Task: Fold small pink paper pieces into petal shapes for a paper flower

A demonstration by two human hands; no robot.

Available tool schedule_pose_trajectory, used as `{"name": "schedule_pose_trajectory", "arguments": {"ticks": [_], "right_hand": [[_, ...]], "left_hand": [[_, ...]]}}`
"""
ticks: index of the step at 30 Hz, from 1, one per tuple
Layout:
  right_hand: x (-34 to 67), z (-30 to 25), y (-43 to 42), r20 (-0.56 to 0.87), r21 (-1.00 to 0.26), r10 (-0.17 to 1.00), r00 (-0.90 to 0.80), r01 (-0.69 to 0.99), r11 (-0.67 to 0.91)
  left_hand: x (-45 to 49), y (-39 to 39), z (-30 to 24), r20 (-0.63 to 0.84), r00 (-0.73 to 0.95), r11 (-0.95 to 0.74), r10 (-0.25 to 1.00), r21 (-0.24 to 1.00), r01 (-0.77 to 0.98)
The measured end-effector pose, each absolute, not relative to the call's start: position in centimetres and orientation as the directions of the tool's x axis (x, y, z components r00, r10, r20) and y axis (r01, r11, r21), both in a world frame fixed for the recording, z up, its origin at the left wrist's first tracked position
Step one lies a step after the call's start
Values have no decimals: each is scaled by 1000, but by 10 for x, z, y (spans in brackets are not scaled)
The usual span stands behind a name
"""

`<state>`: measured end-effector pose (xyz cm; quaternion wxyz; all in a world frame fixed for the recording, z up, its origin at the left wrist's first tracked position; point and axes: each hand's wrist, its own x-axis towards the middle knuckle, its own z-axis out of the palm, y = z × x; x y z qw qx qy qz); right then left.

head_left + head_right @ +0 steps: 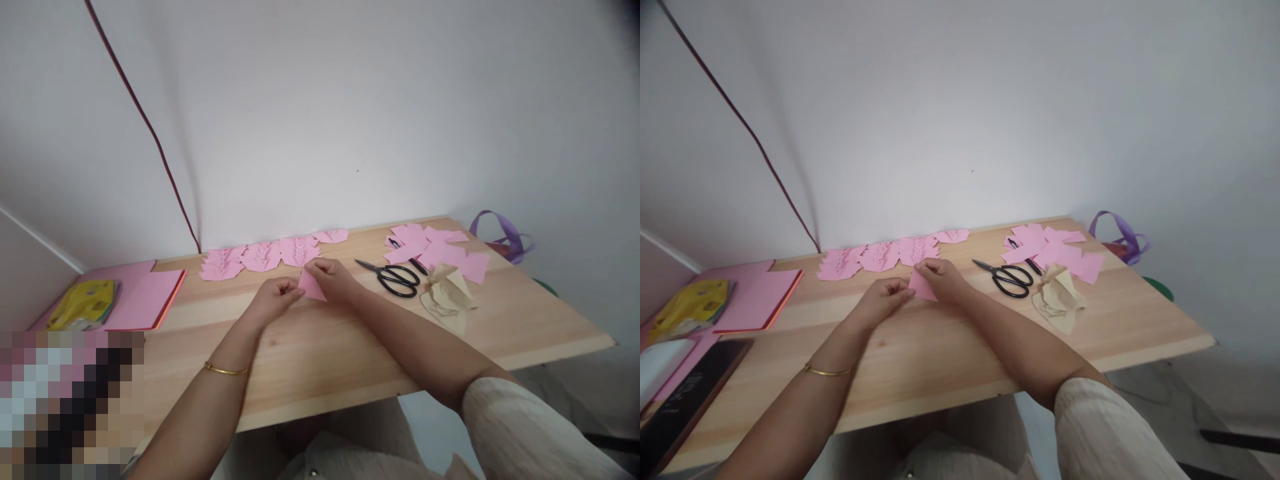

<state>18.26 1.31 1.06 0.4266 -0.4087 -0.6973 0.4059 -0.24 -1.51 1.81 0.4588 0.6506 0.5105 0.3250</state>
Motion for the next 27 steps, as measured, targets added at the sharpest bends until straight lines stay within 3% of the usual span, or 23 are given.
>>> {"name": "schedule_pose_trajectory", "arguments": {"ticks": [7,11,18,22,27], "right_hand": [[184,5,18,227,-890,859,-459,261,374],[184,2,19,241,-892,886,-397,268,363],[178,0,17,184,-982,902,-392,-26,189],[177,1,15,216,-970,903,-372,20,240],[186,8,19,305,-947,932,-193,42,319]], "left_hand": [[-5,-7,6,51,93,-66,994,985,162],[-5,-6,8,42,134,-54,990,995,89],[-1,-8,8,-35,190,38,981,999,-15],[-2,-7,6,-19,195,21,981,1000,-8],[-6,-4,5,-50,142,41,989,997,65]]}}
